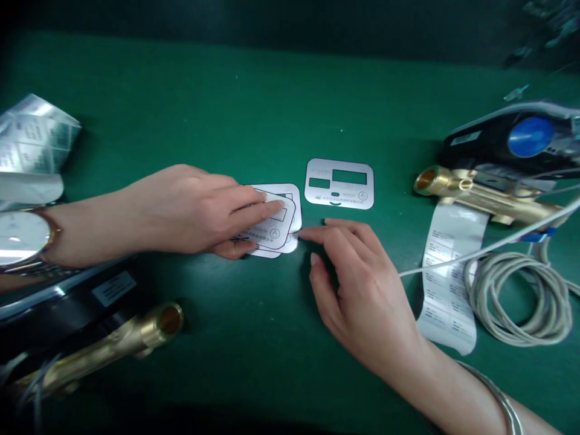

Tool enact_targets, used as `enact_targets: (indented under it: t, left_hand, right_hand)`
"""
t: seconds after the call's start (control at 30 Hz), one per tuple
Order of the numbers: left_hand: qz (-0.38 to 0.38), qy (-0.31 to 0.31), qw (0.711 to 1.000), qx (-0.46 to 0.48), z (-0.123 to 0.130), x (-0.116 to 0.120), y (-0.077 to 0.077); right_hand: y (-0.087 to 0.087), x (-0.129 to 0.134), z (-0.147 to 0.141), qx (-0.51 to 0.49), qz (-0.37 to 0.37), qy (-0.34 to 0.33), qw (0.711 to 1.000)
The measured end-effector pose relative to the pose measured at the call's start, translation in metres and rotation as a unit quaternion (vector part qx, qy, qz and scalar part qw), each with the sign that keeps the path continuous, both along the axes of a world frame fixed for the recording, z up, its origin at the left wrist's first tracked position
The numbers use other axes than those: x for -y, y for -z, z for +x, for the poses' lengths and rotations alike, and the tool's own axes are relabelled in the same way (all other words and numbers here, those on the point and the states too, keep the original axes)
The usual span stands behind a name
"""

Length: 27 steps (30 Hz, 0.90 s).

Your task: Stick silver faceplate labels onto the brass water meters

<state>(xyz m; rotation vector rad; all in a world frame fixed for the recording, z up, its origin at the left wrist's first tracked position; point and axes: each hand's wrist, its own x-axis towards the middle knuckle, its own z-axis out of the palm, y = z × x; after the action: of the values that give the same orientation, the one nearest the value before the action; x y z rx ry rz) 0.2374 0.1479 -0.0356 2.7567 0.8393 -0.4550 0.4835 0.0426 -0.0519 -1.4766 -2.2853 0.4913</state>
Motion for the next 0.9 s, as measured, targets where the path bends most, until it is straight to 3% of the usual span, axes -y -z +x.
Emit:
enact_targets:
  t: [0.13, 0.23, 0.43, 0.57, 0.7, 0.9]
  left_hand:
    - [0.02, -0.004, 0.999, 0.025, -0.006, -0.002, 0.005]
    - [0.046, -0.005, 0.997, 0.069, -0.014, -0.003, 0.011]
    - [0.017, -0.134, 0.983, 0.126, -0.015, -0.008, 0.015]
    - [-0.029, -0.236, 0.968, 0.084, -0.007, -0.014, 0.012]
    - [-0.035, -0.256, 0.965, 0.052, -0.002, -0.015, 0.007]
    - [-0.087, -0.262, 0.956, 0.102, -0.005, -0.012, 0.004]
  right_hand:
    - [0.006, -0.001, 0.006, 0.047, 0.046, -0.116, 0.991]
    - [0.005, -0.001, 0.007, 0.053, 0.056, -0.149, 0.986]
    - [0.004, 0.0, 0.007, 0.035, 0.042, -0.142, 0.988]
    - [0.007, 0.0, 0.007, 0.035, 0.043, -0.146, 0.988]
    - [0.007, 0.0, 0.008, 0.034, 0.035, -0.141, 0.989]
    - [0.007, 0.001, 0.009, 0.039, 0.04, -0.139, 0.989]
